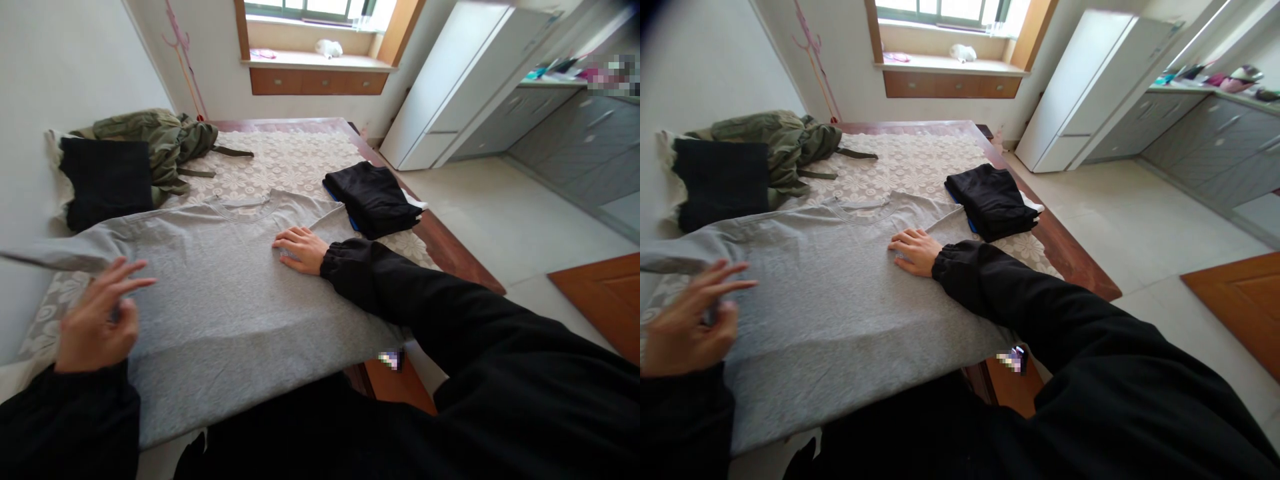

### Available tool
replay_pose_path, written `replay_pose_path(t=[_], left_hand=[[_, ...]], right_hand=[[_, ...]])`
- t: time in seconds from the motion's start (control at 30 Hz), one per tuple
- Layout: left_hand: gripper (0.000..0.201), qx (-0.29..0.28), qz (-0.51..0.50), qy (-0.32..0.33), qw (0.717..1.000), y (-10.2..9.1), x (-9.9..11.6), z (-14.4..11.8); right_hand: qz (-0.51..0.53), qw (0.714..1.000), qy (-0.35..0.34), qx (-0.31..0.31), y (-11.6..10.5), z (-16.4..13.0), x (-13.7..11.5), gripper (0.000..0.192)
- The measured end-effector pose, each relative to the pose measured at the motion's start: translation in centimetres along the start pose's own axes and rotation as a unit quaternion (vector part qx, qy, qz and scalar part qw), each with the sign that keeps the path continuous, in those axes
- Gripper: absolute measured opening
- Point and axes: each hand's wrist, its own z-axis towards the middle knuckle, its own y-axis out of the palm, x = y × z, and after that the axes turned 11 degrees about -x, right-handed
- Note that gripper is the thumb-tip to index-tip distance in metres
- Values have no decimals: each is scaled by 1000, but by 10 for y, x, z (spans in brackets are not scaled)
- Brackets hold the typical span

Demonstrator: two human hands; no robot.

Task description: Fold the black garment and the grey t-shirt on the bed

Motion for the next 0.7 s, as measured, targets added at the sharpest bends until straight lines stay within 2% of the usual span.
replay_pose_path(t=[0.07, 0.13, 0.2, 0.27, 0.33, 0.4, 0.43, 0.5, 0.7], left_hand=[[32, -60, -25, 113, 991, 0, 30, -1], [30, -60, -60, 152, 985, -4, 45, -4], [24, -17, -55, 109, 992, -9, 46, -9], [24, -2, -12, 16, 1000, -11, 36, -13], [50, -50, 24, -80, 995, -9, 21, -18], [81, -133, 40, -141, 980, -3, 8, -23], [91, -168, 44, -156, 972, 0, 4, -27], [98, -199, 46, -165, 965, 4, -1, -34], [68, -170, 7, -136, 976, -3, -11, -58]], right_hand=[[-3, 1000, 2, 9, 2, 0, -1, 36], [-5, 1000, 5, 12, 3, 0, -2, 35], [-4, 1000, 8, 12, 3, 0, -2, 35], [-2, 1000, 8, 11, 3, 0, -2, 35], [0, 1000, 6, 10, 2, 0, -2, 35], [1, 1000, 5, 7, 1, 0, -1, 35], [1, 1000, 5, 5, 1, 0, -1, 35], [1, 1000, 3, 2, 0, 0, 0, 35], [-1, 1000, -1, 1, 0, 1, 1, 35]])
